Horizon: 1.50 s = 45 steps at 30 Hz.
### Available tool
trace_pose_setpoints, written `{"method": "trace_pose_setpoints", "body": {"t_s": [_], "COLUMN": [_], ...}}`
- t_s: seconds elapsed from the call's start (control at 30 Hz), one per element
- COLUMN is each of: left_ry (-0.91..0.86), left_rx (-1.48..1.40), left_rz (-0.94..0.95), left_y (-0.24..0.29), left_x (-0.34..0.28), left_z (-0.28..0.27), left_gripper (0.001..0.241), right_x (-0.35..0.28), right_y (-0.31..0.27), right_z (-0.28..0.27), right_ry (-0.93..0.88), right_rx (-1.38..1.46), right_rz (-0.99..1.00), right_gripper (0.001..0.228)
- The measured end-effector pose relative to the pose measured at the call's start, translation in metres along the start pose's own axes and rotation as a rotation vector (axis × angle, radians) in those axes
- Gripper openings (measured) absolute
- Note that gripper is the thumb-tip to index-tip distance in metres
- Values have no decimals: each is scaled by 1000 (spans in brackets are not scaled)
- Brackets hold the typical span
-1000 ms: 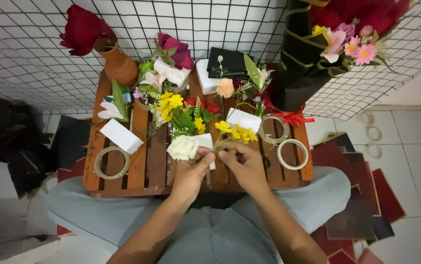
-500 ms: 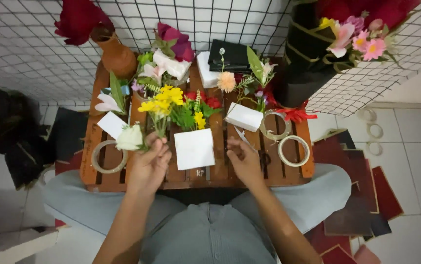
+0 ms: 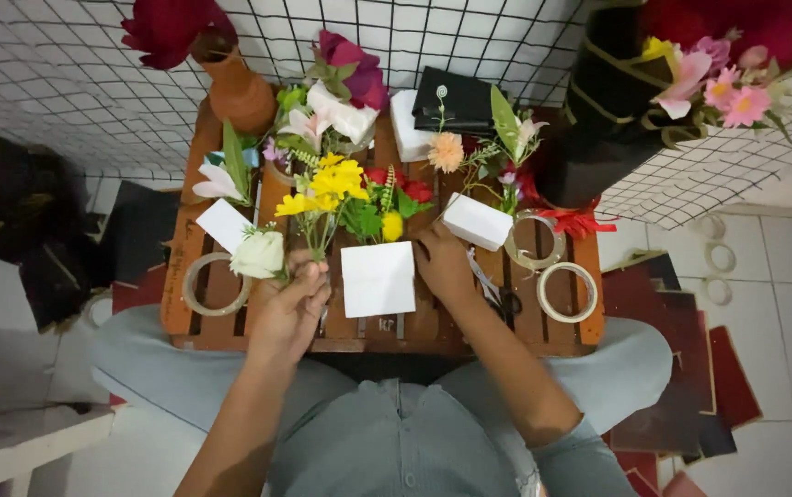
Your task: Creating a floral cluster by selecting, trimming, and grouping various flowers together.
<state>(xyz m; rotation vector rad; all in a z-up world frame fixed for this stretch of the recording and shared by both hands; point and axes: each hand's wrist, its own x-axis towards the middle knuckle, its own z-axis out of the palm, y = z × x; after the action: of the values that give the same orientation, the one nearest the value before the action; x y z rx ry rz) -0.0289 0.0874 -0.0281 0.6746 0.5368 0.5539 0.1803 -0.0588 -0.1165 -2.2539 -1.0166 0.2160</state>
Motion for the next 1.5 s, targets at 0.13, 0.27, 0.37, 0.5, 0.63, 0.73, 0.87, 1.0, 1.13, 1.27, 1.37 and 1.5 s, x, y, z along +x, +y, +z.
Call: {"method": "trace_pose_setpoints", "body": {"t_s": [0.13, 0.27, 0.37, 0.5, 0.63, 0.73, 0.87, 1.0, 1.13, 1.27, 1.37, 1.5], "left_ry": [24, 29, 9, 19, -48, -88, -127, -96, -91, -96, -91, -78], "left_rx": [-42, 11, 70, 80, 156, 236, 269, 368, 359, 335, 356, 401], "left_rz": [-10, -24, -25, -22, 46, 82, 101, 66, 70, 65, 54, 45], "left_y": [-15, -20, -23, -25, -31, -35, -37, -30, -30, -35, -35, -32], "left_x": [5, 2, -2, -14, -28, -30, -33, -37, -38, -36, -36, -36], "left_z": [-3, 7, 20, 47, 58, 57, 53, 60, 61, 58, 58, 61], "left_gripper": [15, 16, 15, 9, 17, 18, 21, 22, 20, 20, 21, 24], "right_x": [1, -12, -26, -36, -31, -29, -32, -29, -33, -36, -35, -35], "right_y": [-5, -53, -104, -131, -146, -147, -146, -140, -148, -153, -147, -142], "right_z": [-10, -62, -108, -131, -134, -133, -135, -133, -145, -152, -151, -152], "right_ry": [90, 102, 119, 141, 227, 269, 259, 234, 183, 168, 147, 138], "right_rx": [109, 563, 851, 1023, 916, 850, 767, 846, 868, 953, 976, 977], "right_rz": [63, 353, 370, 149, 90, 5, -39, 86, 109, 172, 180, 185], "right_gripper": [13, 14, 13, 10, 12, 8, 11, 15, 15, 13, 10, 7]}}
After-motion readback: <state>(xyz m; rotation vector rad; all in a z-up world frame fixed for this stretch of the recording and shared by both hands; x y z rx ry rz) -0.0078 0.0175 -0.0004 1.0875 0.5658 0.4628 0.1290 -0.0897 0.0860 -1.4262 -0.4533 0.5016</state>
